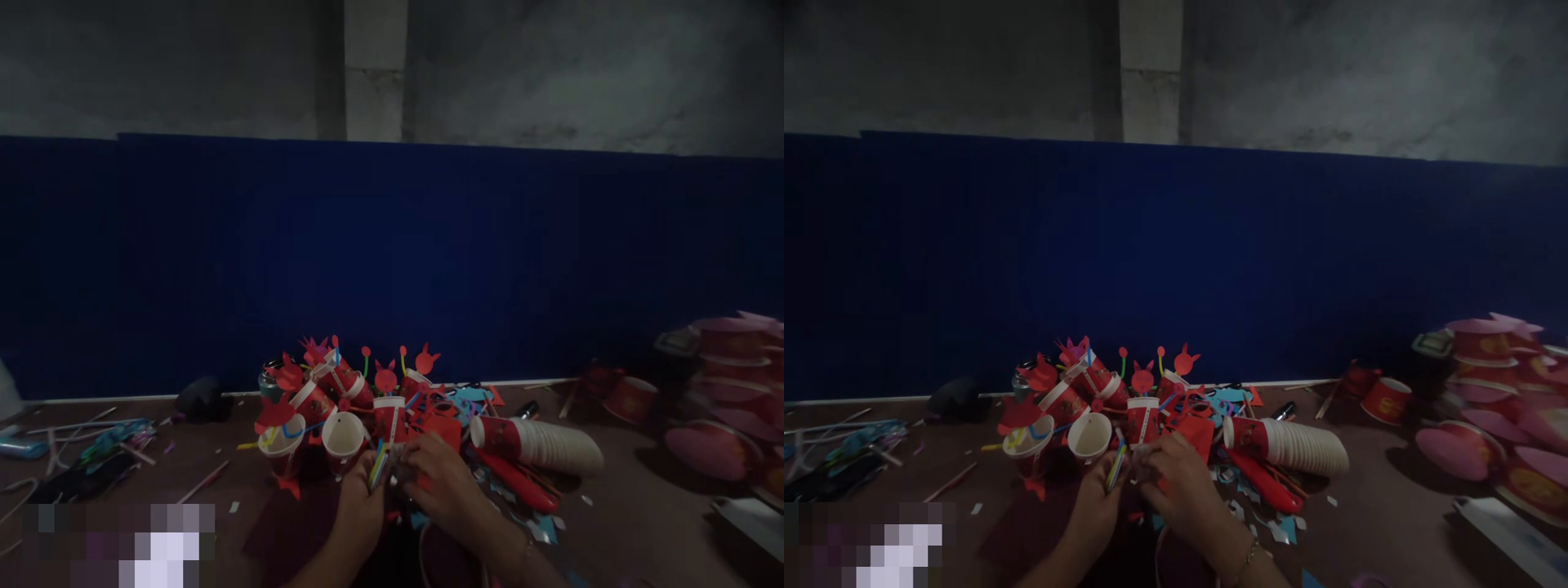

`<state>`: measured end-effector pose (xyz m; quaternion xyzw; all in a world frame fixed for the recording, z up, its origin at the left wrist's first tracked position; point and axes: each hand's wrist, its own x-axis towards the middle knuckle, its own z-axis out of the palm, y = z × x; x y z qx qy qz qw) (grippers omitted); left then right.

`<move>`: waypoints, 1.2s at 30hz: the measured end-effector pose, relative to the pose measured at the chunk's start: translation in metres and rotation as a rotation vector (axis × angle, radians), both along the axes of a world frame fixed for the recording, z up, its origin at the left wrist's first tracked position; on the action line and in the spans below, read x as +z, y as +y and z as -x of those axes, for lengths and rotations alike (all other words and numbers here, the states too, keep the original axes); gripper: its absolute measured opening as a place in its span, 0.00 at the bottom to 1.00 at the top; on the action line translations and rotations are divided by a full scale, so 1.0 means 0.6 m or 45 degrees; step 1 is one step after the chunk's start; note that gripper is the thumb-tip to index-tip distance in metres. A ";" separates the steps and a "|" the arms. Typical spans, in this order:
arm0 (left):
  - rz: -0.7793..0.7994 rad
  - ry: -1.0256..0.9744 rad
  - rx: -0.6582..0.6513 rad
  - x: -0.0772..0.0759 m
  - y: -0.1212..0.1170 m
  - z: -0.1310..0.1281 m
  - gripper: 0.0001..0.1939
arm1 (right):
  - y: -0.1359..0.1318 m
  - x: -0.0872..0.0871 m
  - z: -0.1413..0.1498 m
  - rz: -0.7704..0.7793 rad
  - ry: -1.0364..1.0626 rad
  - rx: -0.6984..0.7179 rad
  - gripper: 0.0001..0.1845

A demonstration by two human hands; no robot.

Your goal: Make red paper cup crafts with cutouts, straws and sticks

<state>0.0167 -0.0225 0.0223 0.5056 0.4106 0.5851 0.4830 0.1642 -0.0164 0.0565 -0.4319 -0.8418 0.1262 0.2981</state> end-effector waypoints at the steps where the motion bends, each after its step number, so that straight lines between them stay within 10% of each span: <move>1: 0.005 -0.013 -0.021 0.000 -0.001 0.000 0.07 | -0.002 -0.001 0.001 0.023 0.000 -0.029 0.06; 8: 0.105 -0.019 -0.083 -0.020 -0.001 0.001 0.09 | -0.007 -0.008 0.002 0.140 -0.074 -0.157 0.23; 36: 0.455 -0.527 -0.078 -0.009 0.000 0.001 0.20 | 0.029 -0.025 -0.029 0.345 0.443 -0.198 0.06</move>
